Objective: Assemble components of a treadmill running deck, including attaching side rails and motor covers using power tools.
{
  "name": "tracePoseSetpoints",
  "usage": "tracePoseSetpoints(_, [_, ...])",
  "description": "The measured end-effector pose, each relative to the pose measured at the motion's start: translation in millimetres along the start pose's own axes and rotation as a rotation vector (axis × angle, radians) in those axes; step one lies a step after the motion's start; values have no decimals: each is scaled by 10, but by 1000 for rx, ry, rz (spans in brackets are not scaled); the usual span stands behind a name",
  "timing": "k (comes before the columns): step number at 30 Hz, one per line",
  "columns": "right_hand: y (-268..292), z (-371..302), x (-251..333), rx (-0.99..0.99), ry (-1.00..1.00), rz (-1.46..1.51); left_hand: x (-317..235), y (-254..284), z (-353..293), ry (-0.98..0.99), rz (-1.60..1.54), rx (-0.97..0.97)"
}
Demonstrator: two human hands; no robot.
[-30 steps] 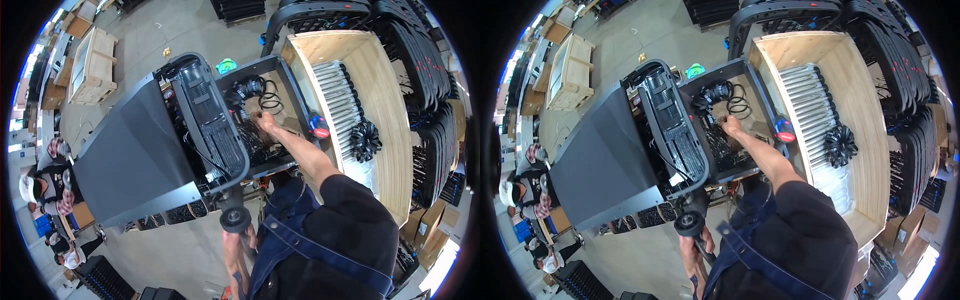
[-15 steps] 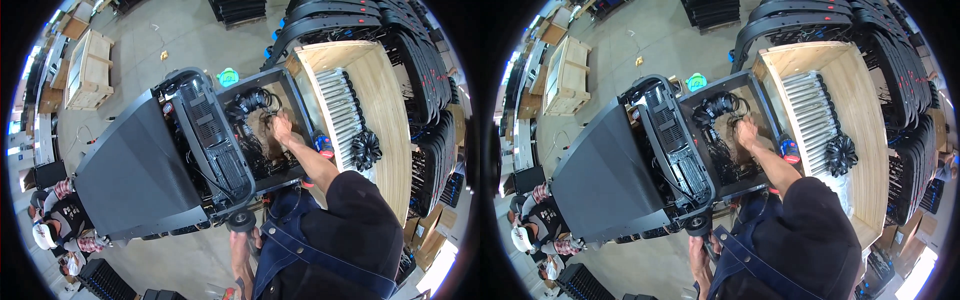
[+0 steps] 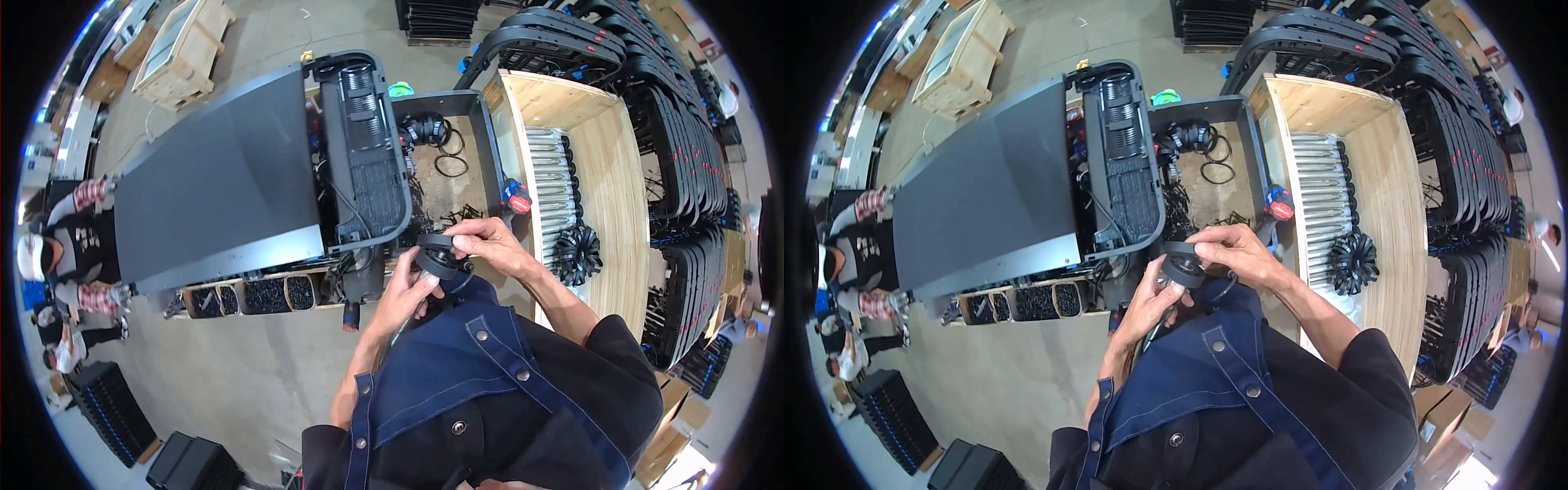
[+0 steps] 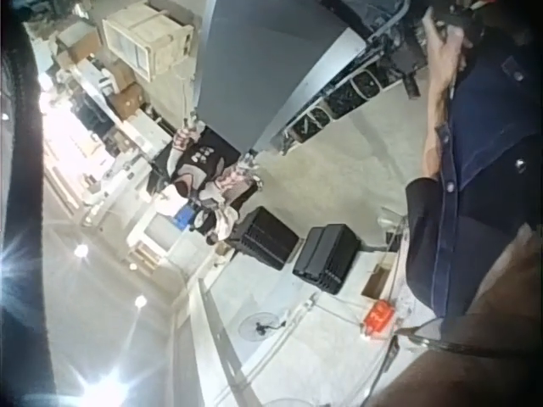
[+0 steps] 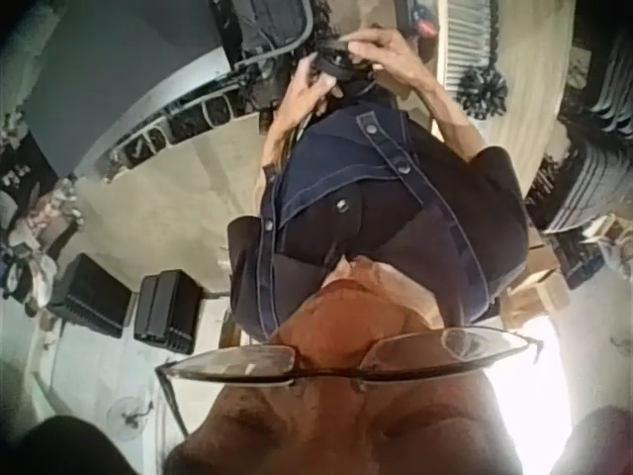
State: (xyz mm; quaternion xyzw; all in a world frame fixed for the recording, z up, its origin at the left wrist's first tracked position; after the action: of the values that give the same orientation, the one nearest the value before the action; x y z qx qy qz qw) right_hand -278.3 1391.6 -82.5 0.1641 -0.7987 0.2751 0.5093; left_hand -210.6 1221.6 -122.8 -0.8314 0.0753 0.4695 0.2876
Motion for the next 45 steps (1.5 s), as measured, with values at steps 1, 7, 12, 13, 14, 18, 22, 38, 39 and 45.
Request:
tracePoseSetpoints(1, [-93, -30, -24, 45, -11, -15, 25, -8, -72, -11, -8, -10])
tracePoseSetpoints(7, [-807, -197, 258, 65, 262, -542, 199, -29, -440, -30, 13, -69])
tracePoseSetpoints(12, [-1052, -260, 278, -109, 351, -841, 162, 149, -572, -179, -139, -112])
tracePoseSetpoints(13, [-932, -226, 150, -186, 239, -774, 111, 178, -581, -197, -188, -103])
tracePoseSetpoints(14, [-800, -203, -2, -219, 184, -713, -11, 168, -584, -220, -174, -125])
tracePoseSetpoints(18, [-564, 162, 14, -173, 116, -510, -337, 333, -415, -253, -98, -276])
tracePoseSetpoints(22, [-753, 687, 645, -5, 440, -935, -829, 717, -100, -210, 249, -387])
tracePoseSetpoints(38, [1528, 4581, 1653, -570, 103, -445, -3075, 3602, 1793, -383, 1626, -913])
tracePoseSetpoints(39, [1655, 4690, 1667, -560, 112, -450, -3128, 3596, 1907, -322, 1702, -782])
tracePoseSetpoints(45, [1533, 5420, 1686, -338, -61, -481, -3193, 3959, 1865, 86, 1702, -562])
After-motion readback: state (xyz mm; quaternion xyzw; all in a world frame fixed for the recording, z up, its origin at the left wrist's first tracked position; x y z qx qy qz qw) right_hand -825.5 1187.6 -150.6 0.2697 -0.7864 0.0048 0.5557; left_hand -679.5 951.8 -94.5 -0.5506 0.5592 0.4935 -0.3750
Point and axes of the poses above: each hand's wrist, its own z-axis towards the middle knuckle, its own y-axis out of the back of the hand, x = y × z, the point moved 7 cm from there along z, towards the middle knuckle, and after that the axes turned 8 degrees about x, right-handed, at the moved point
